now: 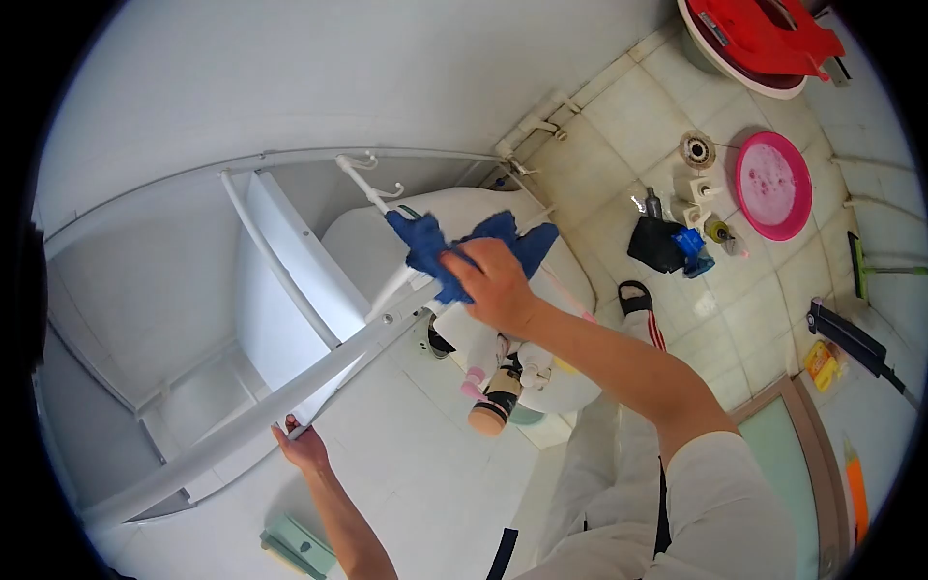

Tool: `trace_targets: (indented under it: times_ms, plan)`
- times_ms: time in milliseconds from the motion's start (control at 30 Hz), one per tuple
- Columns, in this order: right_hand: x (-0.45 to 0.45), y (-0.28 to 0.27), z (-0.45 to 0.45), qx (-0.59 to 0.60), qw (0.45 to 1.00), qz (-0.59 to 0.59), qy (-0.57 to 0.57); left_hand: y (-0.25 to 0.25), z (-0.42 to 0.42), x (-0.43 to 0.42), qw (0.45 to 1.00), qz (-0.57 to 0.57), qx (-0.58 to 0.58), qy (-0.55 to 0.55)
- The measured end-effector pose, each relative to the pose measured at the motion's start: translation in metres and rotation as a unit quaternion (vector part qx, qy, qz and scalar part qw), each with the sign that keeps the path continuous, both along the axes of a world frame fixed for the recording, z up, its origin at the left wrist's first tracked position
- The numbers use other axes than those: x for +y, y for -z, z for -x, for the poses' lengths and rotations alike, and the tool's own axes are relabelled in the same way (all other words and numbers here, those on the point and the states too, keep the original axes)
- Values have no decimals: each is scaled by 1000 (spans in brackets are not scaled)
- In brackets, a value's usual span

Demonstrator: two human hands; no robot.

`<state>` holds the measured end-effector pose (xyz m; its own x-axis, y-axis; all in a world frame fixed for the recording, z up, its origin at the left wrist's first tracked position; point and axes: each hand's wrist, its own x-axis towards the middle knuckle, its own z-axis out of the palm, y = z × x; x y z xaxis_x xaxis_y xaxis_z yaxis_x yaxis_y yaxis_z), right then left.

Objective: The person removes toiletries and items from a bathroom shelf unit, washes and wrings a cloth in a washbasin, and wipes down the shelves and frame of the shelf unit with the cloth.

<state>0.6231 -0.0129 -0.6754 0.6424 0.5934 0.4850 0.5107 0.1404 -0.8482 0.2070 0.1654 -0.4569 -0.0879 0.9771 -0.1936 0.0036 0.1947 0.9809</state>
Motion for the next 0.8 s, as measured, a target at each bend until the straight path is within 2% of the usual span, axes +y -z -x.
trace_targets:
  times_ms: [200,267,300,400,500,567,600,633,667,700,767,800]
  plan:
    - [-11,96,4,-15,976,217,-11,6,6,4,999,-35,12,-14]
    - [-15,138,2,-64,956,285,-15,11,21,10,999,-42,-24,-20]
    - [-20,148,-3,-90,943,320,-15,17,32,17,998,-44,-44,-23]
    - [-43,142,-23,-43,874,484,-7,20,43,17,998,-49,-23,18]
    - [-79,81,-30,59,935,349,29,23,27,13,999,-51,-8,-3]
    - [-105,2,-20,36,955,289,58,30,43,20,997,-70,13,-5]
    - [-117,-35,-6,70,961,257,72,34,61,28,997,-32,74,-11]
    - [-128,-73,11,106,965,226,83,16,40,11,991,-28,130,22]
    - [-136,-121,35,149,964,206,77,2,28,-6,990,-20,134,25]
    - [-141,-164,58,187,962,183,73,-4,33,-19,979,18,204,-3]
    - [-152,-224,114,242,965,89,45,2,54,-69,988,14,149,31]
    - [-149,-254,144,219,975,50,-3,-2,74,-72,990,16,136,19]
